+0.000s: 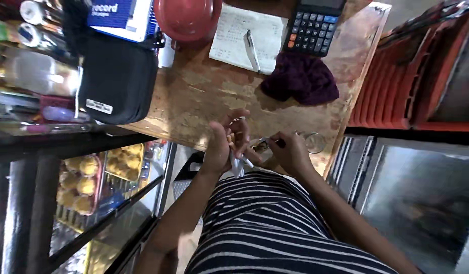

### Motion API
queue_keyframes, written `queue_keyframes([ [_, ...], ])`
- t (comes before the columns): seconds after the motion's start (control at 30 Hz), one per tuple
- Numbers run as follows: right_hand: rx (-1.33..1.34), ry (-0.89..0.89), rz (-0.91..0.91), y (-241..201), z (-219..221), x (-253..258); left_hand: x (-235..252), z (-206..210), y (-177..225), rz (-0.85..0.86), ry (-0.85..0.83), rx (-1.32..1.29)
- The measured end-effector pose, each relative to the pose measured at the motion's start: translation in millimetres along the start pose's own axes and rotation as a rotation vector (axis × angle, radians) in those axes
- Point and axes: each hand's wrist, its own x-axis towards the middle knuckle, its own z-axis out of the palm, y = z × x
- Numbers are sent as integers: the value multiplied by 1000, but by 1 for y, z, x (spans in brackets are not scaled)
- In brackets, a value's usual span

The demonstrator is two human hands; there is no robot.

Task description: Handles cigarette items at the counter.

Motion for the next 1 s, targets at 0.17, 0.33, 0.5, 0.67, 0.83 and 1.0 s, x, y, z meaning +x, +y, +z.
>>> queue_keyframes([
  [0.17,9,-9,-10,-1,1,-6,-17,29,16,296,-251,291],
  [0.33,49,-36,-24,-4,1,-12,-24,38,16,488,-364,572],
  [0.5,41,-73,9,-2,4,-15,-21,43,19,609,-447,759],
  [0.67,76,1,-44,8,12,-13,-18,46,19,629,-457,803],
  [0.83,78,-45,-19,10,14,-13,-15,32,-6,272,21,326],
  [1.0,67,-2,1,10,16,-14,19,-2,-29,213,381,51],
])
